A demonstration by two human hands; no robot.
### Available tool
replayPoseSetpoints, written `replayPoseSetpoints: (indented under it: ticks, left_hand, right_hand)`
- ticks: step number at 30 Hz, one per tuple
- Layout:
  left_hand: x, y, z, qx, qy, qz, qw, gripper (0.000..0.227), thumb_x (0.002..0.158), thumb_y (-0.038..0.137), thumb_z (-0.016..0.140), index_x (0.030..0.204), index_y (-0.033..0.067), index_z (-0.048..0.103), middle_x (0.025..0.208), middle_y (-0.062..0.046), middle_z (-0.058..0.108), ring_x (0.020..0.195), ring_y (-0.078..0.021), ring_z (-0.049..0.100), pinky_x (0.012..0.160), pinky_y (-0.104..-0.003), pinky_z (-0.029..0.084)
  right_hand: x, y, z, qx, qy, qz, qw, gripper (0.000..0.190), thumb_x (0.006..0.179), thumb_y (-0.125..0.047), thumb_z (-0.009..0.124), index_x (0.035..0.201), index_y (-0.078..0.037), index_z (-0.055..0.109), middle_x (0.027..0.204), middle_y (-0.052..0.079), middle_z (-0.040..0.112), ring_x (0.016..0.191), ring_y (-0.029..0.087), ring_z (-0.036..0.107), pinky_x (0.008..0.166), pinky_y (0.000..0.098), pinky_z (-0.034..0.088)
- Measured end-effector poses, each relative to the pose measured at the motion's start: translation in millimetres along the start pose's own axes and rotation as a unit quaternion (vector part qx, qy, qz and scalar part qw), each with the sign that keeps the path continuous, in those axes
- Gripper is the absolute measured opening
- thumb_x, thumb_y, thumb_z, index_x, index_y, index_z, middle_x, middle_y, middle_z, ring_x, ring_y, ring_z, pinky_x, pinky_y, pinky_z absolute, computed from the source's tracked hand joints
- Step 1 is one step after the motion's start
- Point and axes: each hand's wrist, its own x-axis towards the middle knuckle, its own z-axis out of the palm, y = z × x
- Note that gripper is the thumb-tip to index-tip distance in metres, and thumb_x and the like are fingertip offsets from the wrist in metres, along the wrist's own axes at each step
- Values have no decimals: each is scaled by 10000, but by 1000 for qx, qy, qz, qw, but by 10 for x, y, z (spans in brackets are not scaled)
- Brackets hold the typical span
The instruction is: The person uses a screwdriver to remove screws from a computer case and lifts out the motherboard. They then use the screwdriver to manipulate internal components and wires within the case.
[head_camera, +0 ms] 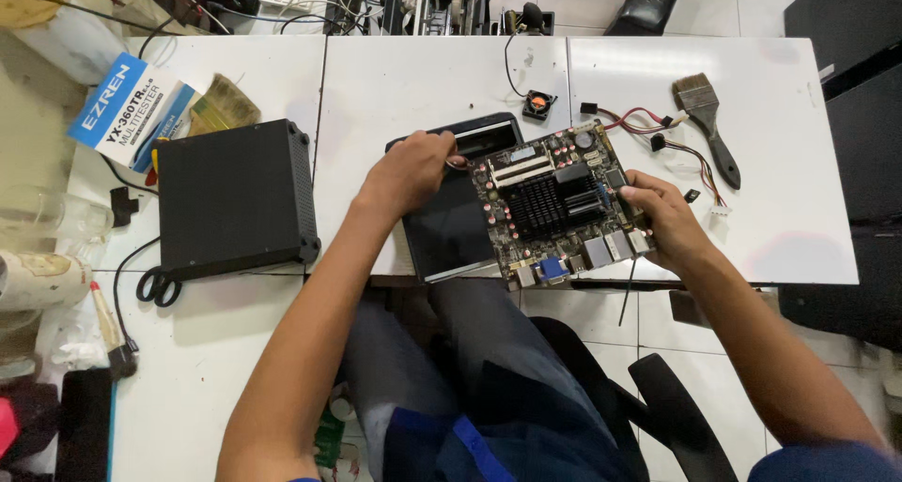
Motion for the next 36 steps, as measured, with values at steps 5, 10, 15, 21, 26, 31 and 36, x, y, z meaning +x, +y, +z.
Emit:
replayPoseSetpoints:
  ticks: [5,10,15,21,26,31,36]
  left_hand:
    - [61,-210,-31,-250,56,-80,963,152,1071,205,578,1145,72,576,947,-266,720,999,-502,711,870,-580,549]
    - [157,-366,36,-335,95,-130,928,224,1134,356,593,1059,144,593,873,-169,736,928,-425,734,858,-513,541]
    - [95,-417,50,-348,122,-143,918,345,1150,482,548,1040,162,615,810,-154,697,874,-401,716,860,-496,534]
    - [31,-435,109,-364,158,-133,908,340,1149,448,563,1023,137,614,788,-185,662,837,-396,696,836,-491,522]
    - [4,-341,153,-370,183,-121,903,330,1147,422,573,1012,123,611,767,-178,654,808,-382,690,830,-472,537]
    - [-62,-206,103,-379,223,-111,891,316,1150,374,571,985,106,600,728,-171,649,757,-361,692,809,-449,552]
    - [-94,-171,49,-390,232,-96,886,307,1150,363,567,990,102,595,725,-182,618,742,-371,665,792,-460,544]
  right_hand:
    - [2,-85,302,-1,4,23,1000,154,1005,-152,659,992,0,636,573,36,465,378,83,464,325,199,419]
    - [116,19,793,-13,-10,43,999,123,996,-108,657,938,-1,642,577,23,466,416,78,492,368,170,430]
    - [441,124,1109,-32,-8,115,993,204,1018,-131,684,859,-24,614,609,24,427,486,112,474,380,196,385]
    - [467,-37,1161,-165,-49,157,972,238,1083,-212,657,1000,11,672,697,28,514,582,125,570,421,206,499]
    - [530,-158,1259,-619,-87,30,780,460,1087,-434,576,951,-59,805,807,252,741,912,504,744,829,544,598]
    - [688,-361,1358,-675,-123,58,725,632,1078,-507,548,763,-29,815,716,258,751,819,506,754,794,516,612]
    - [1004,-411,1239,-710,-137,132,678,635,1090,-525,559,747,-62,827,627,138,760,674,362,774,737,438,622]
